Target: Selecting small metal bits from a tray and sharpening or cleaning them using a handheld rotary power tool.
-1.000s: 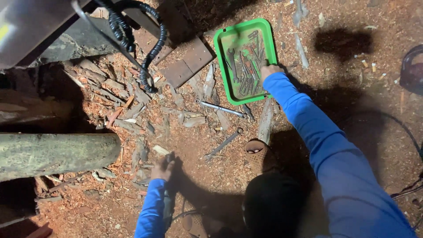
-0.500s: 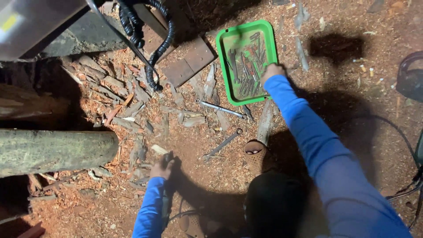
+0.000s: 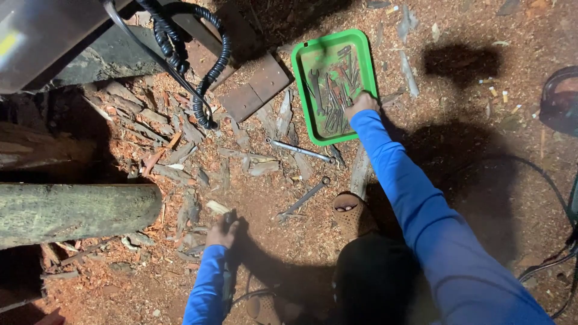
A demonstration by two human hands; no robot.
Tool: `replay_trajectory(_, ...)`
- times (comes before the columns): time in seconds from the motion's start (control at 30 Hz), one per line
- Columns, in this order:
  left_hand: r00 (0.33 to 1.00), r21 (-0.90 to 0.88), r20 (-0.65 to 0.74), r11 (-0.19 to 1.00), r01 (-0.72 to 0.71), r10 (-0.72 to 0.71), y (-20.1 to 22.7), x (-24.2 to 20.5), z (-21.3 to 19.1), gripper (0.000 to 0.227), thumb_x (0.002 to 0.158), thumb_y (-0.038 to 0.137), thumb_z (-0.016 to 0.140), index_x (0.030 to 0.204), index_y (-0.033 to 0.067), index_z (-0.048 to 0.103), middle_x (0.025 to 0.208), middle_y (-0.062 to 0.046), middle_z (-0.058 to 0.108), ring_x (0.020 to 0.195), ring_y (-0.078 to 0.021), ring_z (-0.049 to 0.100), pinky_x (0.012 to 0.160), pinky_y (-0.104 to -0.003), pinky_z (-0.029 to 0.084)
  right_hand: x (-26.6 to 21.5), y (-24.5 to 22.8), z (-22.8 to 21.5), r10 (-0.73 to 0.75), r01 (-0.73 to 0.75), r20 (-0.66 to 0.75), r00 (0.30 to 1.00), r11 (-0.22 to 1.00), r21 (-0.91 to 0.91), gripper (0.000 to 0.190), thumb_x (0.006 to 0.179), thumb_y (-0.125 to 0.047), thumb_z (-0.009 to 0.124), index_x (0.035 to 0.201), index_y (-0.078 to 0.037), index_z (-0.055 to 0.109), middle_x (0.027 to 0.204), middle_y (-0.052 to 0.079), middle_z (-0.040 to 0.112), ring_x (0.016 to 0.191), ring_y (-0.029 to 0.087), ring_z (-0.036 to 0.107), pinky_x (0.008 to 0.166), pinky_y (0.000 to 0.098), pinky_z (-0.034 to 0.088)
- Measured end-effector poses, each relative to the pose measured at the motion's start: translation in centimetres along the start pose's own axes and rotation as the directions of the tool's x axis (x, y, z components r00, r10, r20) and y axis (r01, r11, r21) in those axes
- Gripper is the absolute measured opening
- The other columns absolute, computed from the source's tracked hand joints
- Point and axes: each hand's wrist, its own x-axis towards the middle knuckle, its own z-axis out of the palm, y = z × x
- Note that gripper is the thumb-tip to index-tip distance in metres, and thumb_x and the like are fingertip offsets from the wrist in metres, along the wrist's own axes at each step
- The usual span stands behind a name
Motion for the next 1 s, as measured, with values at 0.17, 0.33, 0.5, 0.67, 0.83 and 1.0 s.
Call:
replay_trajectory(0.17, 1.000, -0.012, 0.012, 1.000, 0.008, -0.008, 0.8, -1.0, -0.9, 0.064, 0.090, 0.066, 0.057, 0.143, 0.0321, 0.054, 0.133, -0.013, 0.071, 0.130, -0.0333, 0.063, 0.113, -0.045, 0.049, -3.2, -2.1, -2.8, -0.024, 0.036, 0.075, 0.997, 0.987, -0.155, 0.039, 0.090, -0.027, 0.059, 0.123, -0.005, 0.062, 0.122, 0.023, 0.071, 0.119, 0.043, 0.066, 0.101, 0.0547, 0.053)
replay_trajectory(0.33, 1.000, -0.015, 0.015, 1.000, 0.014, -0.014, 1.0, -1.0, -0.7, 0.064, 0.090, 0.065, 0.058, 0.143, 0.0287, 0.055, 0.133, -0.014, 0.071, 0.130, -0.0344, 0.063, 0.113, -0.046, 0.049, -2.6, -1.1, -2.2, -0.085, 0.090, 0.054, 0.995, 0.992, -0.093, 0.033, 0.088, -0.022, 0.063, 0.112, -0.001, 0.072, 0.113, 0.027, 0.073, 0.112, 0.047, 0.068, 0.096, 0.0551, 0.057)
replay_trajectory(0.5, 0.999, -0.017, 0.043, 1.000, 0.016, -0.016, 0.5, -0.3, -0.4, 0.065, 0.091, 0.065, 0.057, 0.145, 0.0287, 0.054, 0.135, -0.014, 0.070, 0.131, -0.0347, 0.062, 0.114, -0.047, 0.048, -1.0, 0.4, -1.0, -0.087, 0.087, -0.009, 0.996, 0.995, 0.050, 0.032, 0.094, -0.027, 0.057, 0.117, -0.008, 0.067, 0.115, 0.019, 0.074, 0.118, 0.038, 0.067, 0.104, 0.0475, 0.053)
replay_trajectory(0.67, 0.998, 0.003, 0.052, 0.999, 0.035, -0.035, 1.2, -0.6, -0.8, 0.067, 0.091, 0.066, 0.056, 0.145, 0.0284, 0.054, 0.135, -0.014, 0.070, 0.130, -0.0351, 0.063, 0.113, -0.047, 0.049, -0.4, 0.7, 0.1, -0.120, 0.131, -0.088, 0.989, 0.984, 0.122, 0.027, 0.100, -0.031, 0.058, 0.117, -0.012, 0.066, 0.113, 0.022, 0.074, 0.119, 0.040, 0.065, 0.105, 0.0503, 0.051)
replay_trajectory(0.83, 0.996, 0.029, 0.064, 0.998, 0.055, -0.057, 1.2, -0.8, -1.0, 0.068, 0.090, 0.070, 0.055, 0.146, 0.0316, 0.053, 0.135, -0.012, 0.071, 0.130, -0.0339, 0.063, 0.113, -0.046, 0.049, 0.2, -0.2, 0.3, -0.123, 0.122, -0.052, 0.991, 0.992, -0.020, 0.025, 0.100, -0.037, 0.062, 0.114, -0.016, 0.066, 0.113, 0.019, 0.075, 0.118, 0.039, 0.067, 0.105, 0.0489, 0.052)
replay_trajectory(1.0, 0.997, -0.007, 0.065, 0.999, 0.035, -0.034, 1.4, -1.1, -1.3, 0.068, 0.092, 0.064, 0.054, 0.149, 0.0276, 0.051, 0.137, -0.016, 0.069, 0.132, -0.0369, 0.061, 0.114, -0.048, 0.048, 1.2, -1.0, 0.4, -0.110, 0.107, -0.030, 0.993, 0.989, -0.098, 0.022, 0.089, -0.029, 0.064, 0.105, -0.018, 0.075, 0.099, 0.019, 0.077, 0.102, 0.040, 0.073, 0.092, 0.0507, 0.060)
